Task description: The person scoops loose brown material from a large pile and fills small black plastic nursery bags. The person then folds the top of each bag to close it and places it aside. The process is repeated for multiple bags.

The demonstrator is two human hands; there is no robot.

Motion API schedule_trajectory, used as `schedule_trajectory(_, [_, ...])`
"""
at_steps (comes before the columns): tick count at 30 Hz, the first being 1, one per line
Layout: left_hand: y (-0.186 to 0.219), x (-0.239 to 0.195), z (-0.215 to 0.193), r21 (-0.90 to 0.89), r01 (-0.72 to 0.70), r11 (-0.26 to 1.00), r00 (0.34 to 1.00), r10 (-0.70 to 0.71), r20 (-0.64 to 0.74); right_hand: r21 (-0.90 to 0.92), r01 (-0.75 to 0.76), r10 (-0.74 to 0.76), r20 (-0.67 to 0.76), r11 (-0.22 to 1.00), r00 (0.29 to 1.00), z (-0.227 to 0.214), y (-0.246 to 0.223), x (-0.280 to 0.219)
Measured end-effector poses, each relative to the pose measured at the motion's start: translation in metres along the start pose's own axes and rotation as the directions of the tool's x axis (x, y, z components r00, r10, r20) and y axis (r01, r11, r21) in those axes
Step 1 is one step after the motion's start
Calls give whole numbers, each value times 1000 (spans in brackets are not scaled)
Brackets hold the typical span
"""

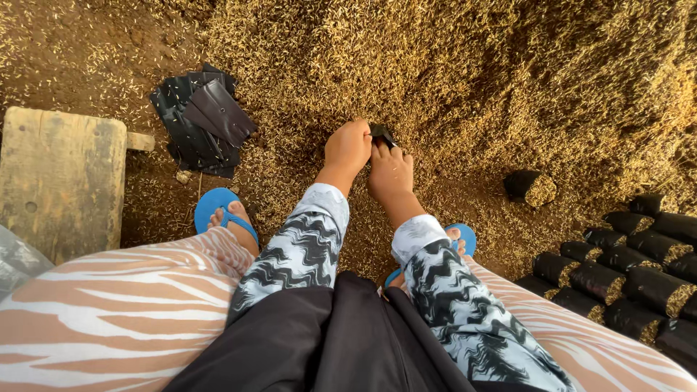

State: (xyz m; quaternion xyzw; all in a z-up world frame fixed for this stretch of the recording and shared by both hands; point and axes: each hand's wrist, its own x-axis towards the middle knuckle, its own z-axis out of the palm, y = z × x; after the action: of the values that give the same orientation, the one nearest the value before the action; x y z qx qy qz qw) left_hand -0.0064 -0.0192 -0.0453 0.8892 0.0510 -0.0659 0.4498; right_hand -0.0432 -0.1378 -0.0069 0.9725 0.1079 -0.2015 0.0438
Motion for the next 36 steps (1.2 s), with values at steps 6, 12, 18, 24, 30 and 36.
schedule_trajectory(6, [19, 6, -11, 117, 70, 991, 997, -74, 26, 205, 78, -55, -117, 976, 992, -5, 35, 19])
schedule_trajectory(12, [28, 5, -33, 340, 330, 881, 831, -442, 339, 561, 38, 226, -392, 827, 892, -5, 56, 4])
schedule_trajectory(18, [27, -3, -30, 395, 315, 863, 787, -470, 400, 519, -353, 338, 127, 779, 932, -15, 55, 15])
schedule_trajectory(24, [19, 7, -31, 255, 329, 909, 725, -416, 549, 667, -299, 247, 175, 682, 953, -13, 66, 26])
schedule_trajectory(30, [8, 3, -27, 203, 373, 905, 710, -420, 565, 808, -191, 368, -34, 557, 929, -5, 89, 32])
schedule_trajectory(36, [-14, 3, -18, 84, 430, 899, 686, -385, 617, 394, 130, 125, -558, 910, 820, 41, 77, 18])
